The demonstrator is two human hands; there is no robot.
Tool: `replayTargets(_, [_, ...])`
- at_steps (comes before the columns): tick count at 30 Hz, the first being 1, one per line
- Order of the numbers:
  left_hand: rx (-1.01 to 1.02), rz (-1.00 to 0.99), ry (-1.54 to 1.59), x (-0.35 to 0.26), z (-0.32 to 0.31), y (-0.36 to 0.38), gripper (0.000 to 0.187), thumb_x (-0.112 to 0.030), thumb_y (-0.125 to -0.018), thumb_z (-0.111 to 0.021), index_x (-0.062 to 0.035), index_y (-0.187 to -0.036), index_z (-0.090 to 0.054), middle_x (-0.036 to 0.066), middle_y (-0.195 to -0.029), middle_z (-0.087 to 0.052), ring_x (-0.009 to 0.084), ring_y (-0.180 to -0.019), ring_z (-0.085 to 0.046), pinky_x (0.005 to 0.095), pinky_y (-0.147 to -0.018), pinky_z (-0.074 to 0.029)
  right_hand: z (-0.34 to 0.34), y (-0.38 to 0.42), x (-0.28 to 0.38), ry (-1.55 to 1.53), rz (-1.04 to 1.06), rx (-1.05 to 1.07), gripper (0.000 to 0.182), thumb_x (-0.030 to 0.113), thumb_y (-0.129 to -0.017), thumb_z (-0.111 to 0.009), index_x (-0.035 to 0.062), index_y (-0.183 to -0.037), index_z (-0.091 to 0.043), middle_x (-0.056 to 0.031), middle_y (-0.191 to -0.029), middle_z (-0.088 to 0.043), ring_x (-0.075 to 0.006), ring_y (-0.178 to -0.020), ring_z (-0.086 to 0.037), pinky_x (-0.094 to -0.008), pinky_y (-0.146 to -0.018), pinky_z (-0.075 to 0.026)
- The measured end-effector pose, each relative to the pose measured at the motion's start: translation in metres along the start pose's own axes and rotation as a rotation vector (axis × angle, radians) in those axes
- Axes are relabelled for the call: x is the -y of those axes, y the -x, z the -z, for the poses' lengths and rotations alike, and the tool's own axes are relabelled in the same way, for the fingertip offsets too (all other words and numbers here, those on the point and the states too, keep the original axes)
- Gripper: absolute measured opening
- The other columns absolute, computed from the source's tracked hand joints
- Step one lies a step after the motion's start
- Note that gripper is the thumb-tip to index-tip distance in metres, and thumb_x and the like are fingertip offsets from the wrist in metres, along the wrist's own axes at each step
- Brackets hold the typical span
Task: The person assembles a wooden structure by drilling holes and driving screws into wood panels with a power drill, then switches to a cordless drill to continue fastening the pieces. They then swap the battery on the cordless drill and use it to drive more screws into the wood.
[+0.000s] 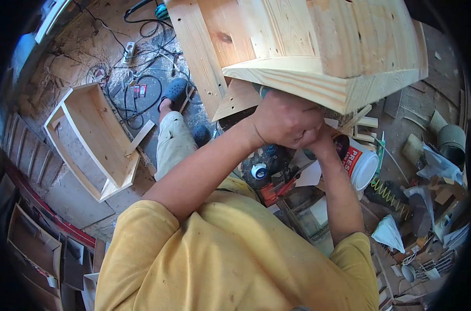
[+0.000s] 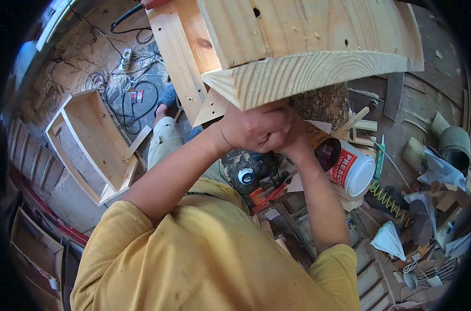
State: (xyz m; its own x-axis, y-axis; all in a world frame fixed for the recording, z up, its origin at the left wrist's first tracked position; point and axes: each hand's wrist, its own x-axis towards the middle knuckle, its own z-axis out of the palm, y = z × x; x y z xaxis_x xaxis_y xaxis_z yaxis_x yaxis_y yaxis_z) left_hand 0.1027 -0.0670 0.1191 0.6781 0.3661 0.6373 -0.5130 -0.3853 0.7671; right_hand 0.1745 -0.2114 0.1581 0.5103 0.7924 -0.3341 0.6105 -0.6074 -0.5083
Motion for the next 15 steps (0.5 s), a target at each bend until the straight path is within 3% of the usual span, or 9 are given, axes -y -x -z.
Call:
replayTargets(2, [0.078,0.041,0.036,-0.003,0.004,0.000,0.013,-0.014,-0.070,-0.064,-0.0087,-0.082,-0.065,0.010,-0.081,-0.062,0.0307,-0.076,-0.060,0.0407,-0.069,-0.049,0.003,-0.004,0.004,-0.043,0.052,-0.018,0.054,0.030,-0.068,-0.075,0.0072,-0.113,-0.056,-0.0183,-0.110,-0.062,-0.0380,-0.104,-0.060,-0.0414,-0.085,-0.050])
replayTargets(5, [0.163,0.048,-0.013,-0.011,0.011,-0.002,0.013,-0.016,-0.072,-0.066,-0.0088,-0.083,-0.065,0.010,-0.083,-0.062,0.0311,-0.079,-0.061,0.0420,-0.072,-0.049,-0.002,0.001,0.005,0.004,0.103,-0.047,0.051,0.027,-0.069,-0.075,0.0077,-0.113,-0.057,-0.0188,-0.109,-0.063,-0.0382,-0.103,-0.061,-0.0412,-0.084,-0.051])
replayTargets(6, [0.195,0.058,-0.029,-0.014,0.018,0.004,0.032,-0.021,-0.073,-0.070,-0.0076,-0.101,-0.064,0.013,-0.101,-0.063,0.0312,-0.094,-0.061,0.0431,-0.081,-0.050,-0.003,0.000,0.007,0.047,0.123,-0.050,0.051,0.026,-0.069,-0.075,0.0077,-0.113,-0.058,-0.0189,-0.108,-0.063,-0.0382,-0.103,-0.061,-0.0412,-0.084,-0.051])
replayTargets(9, [0.179,0.160,-0.167,-0.031,0.062,0.042,0.056,-0.028,-0.074,-0.073,-0.0093,-0.124,-0.056,0.014,-0.125,-0.055,0.0311,-0.116,-0.054,0.0468,-0.097,-0.044,0.004,-0.008,0.027,-0.203,-0.161,0.045,0.049,0.024,-0.069,-0.076,0.0064,-0.112,-0.059,-0.0189,-0.106,-0.065,-0.0372,-0.101,-0.062,-0.0418,-0.084,-0.051])
replayTargets(11, [0.506,0.316,-0.437,-0.028,0.095,0.089,0.071,-0.032,-0.075,-0.072,-0.0093,-0.136,-0.046,0.013,-0.144,-0.040,0.0285,-0.135,-0.038,0.0512,-0.110,-0.029,-0.004,-0.006,0.005,-0.218,-0.219,0.014,0.048,0.024,-0.069,-0.078,0.0060,-0.110,-0.061,-0.0189,-0.104,-0.066,-0.0360,-0.100,-0.063,-0.0431,-0.085,-0.051])
replayTargets(13, [0.816,0.396,-0.679,-0.009,0.106,0.120,0.073,-0.029,-0.077,-0.070,-0.0089,-0.141,-0.042,0.011,-0.151,-0.033,0.0264,-0.142,-0.026,0.0541,-0.115,-0.016,-0.004,-0.002,-0.001,-0.197,-0.250,0.018,0.048,0.024,-0.069,-0.078,0.0065,-0.110,-0.062,-0.0191,-0.104,-0.066,-0.0363,-0.100,-0.063,-0.0435,-0.085,-0.051])
replayTargets(15, [0.965,0.310,-0.826,0.014,0.112,0.140,0.079,-0.027,-0.078,-0.068,-0.0095,-0.146,-0.033,0.008,-0.155,-0.025,0.0241,-0.145,-0.020,0.0559,-0.115,-0.010,0.004,-0.001,0.023,-0.171,-0.200,-0.020,0.047,0.026,-0.069,-0.076,0.0072,-0.110,-0.062,-0.0198,-0.103,-0.066,-0.0379,-0.098,-0.063,-0.0439,-0.085,-0.051])
